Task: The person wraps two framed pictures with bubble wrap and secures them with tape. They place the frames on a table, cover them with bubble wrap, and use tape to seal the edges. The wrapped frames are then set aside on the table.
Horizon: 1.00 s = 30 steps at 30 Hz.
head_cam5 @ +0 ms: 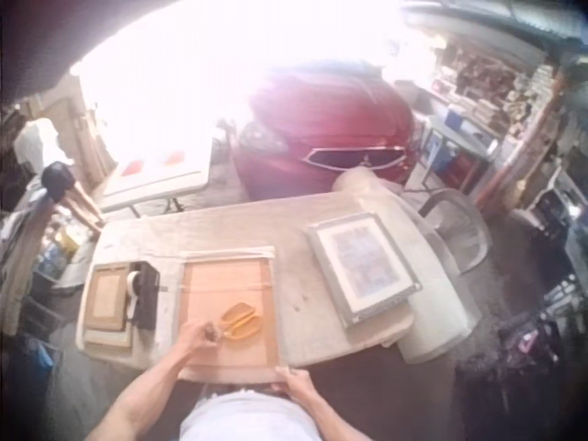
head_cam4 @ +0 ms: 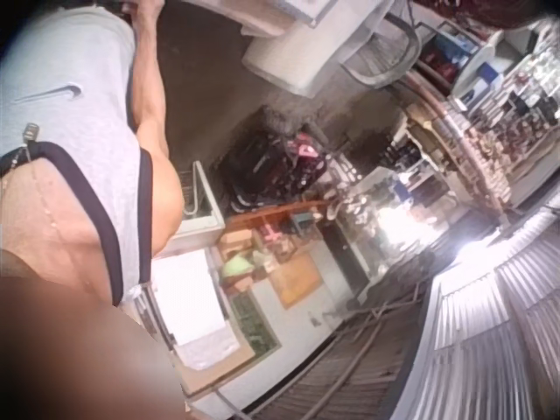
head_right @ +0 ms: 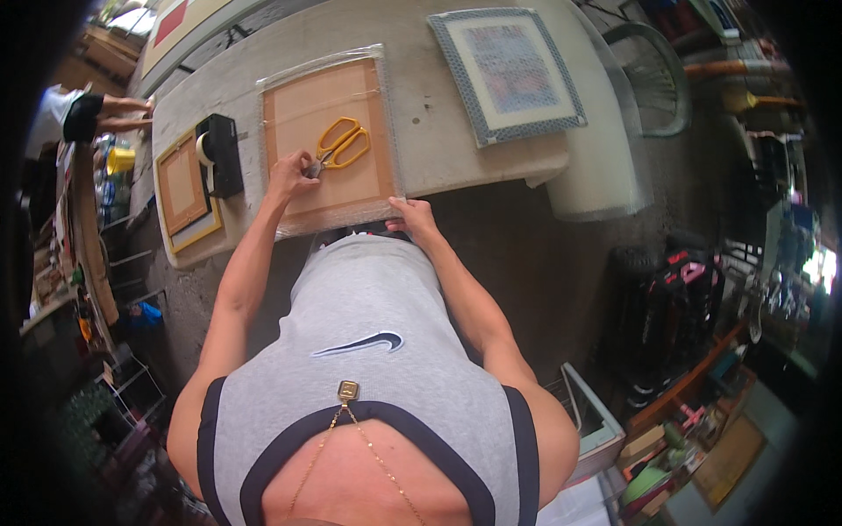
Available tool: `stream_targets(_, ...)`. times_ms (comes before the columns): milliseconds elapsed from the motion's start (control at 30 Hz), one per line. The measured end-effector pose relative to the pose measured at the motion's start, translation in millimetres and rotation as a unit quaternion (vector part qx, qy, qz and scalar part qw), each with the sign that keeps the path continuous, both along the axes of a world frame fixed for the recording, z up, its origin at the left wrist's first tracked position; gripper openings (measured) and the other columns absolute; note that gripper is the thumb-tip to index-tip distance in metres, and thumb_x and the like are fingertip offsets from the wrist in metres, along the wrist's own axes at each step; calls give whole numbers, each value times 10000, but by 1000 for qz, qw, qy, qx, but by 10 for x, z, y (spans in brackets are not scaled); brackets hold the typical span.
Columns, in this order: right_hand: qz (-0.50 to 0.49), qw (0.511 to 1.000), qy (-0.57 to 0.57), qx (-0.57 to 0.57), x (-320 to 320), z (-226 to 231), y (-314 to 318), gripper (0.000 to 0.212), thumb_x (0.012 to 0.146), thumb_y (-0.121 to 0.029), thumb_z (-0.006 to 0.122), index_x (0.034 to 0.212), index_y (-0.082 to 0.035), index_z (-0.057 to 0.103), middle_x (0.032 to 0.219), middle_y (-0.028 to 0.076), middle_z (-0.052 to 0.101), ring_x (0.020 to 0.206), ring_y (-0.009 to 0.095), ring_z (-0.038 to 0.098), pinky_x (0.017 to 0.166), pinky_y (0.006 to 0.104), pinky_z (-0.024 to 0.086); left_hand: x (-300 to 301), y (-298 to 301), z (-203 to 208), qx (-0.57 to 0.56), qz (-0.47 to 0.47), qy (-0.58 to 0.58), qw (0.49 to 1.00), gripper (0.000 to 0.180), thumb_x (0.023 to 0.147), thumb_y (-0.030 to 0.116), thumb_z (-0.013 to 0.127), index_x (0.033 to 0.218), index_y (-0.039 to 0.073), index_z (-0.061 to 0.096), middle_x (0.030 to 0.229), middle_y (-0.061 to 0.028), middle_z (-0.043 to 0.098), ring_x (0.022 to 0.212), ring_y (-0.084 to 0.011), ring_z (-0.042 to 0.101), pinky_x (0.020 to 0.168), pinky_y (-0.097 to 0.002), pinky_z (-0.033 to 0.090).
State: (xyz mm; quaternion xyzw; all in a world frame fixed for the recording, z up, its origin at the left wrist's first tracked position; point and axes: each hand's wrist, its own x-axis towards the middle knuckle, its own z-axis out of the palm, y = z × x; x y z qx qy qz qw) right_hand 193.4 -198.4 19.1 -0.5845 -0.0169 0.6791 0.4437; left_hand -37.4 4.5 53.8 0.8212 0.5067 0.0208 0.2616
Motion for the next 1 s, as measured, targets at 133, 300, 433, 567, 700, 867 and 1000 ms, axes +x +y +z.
stream_targets(133,2,1000,7,17,84,72,30,362,832,-210,688,1021,84,594,872,158,654,619,223,653,488,274,547,79,-30,43,-38,48,24,998,365,507,219,746,786,49,585,761,-120,623,679,-254,601,615,-370,484)
stream_targets(300,-57,998,-31,22,257,65,66,344,803,-195,703,1009,62,601,848,152,651,627,233,653,491,279,542,22,-93,165,-125,172,-85,973,324,502,179,710,751,37,556,637,-74,547,561,-177,538,499,-325,425)
stream_targets(433,-47,998,-29,6,342,50,45,386,794,-228,709,1014,72,608,828,180,654,637,247,655,524,307,554,-257,-267,248,-157,318,-311,882,256,553,78,674,743,42,506,617,-8,491,520,-105,473,443,-270,375)
stream_targets(567,55,988,-141,-42,401,68,21,480,777,-326,726,996,89,627,849,208,659,677,252,666,561,317,561,-829,-395,205,-171,415,-337,828,258,575,40,669,770,40,500,645,-1,498,476,-82,439,397,-238,335)
stream_targets(700,94,976,-185,-60,388,62,8,572,757,-437,725,962,92,647,854,208,666,709,248,673,583,318,555,-1252,-394,-108,-102,461,-234,850,287,563,63,694,801,35,535,664,-22,531,495,-100,483,395,-260,361)
stream_targets(867,85,971,-220,-47,331,-6,-61,555,781,-479,698,957,47,669,860,148,678,729,199,661,632,306,527,-1417,-237,-620,-29,462,-216,859,270,574,123,702,791,50,559,648,-37,541,540,-130,514,461,-273,409)
stream_targets(1000,43,963,-261,-52,260,-54,-182,514,797,-507,679,928,-11,685,846,89,677,748,162,644,658,291,503,-1477,-212,-699,-141,439,-326,826,140,660,103,649,743,53,548,646,-4,541,580,-81,475,523,-228,367)
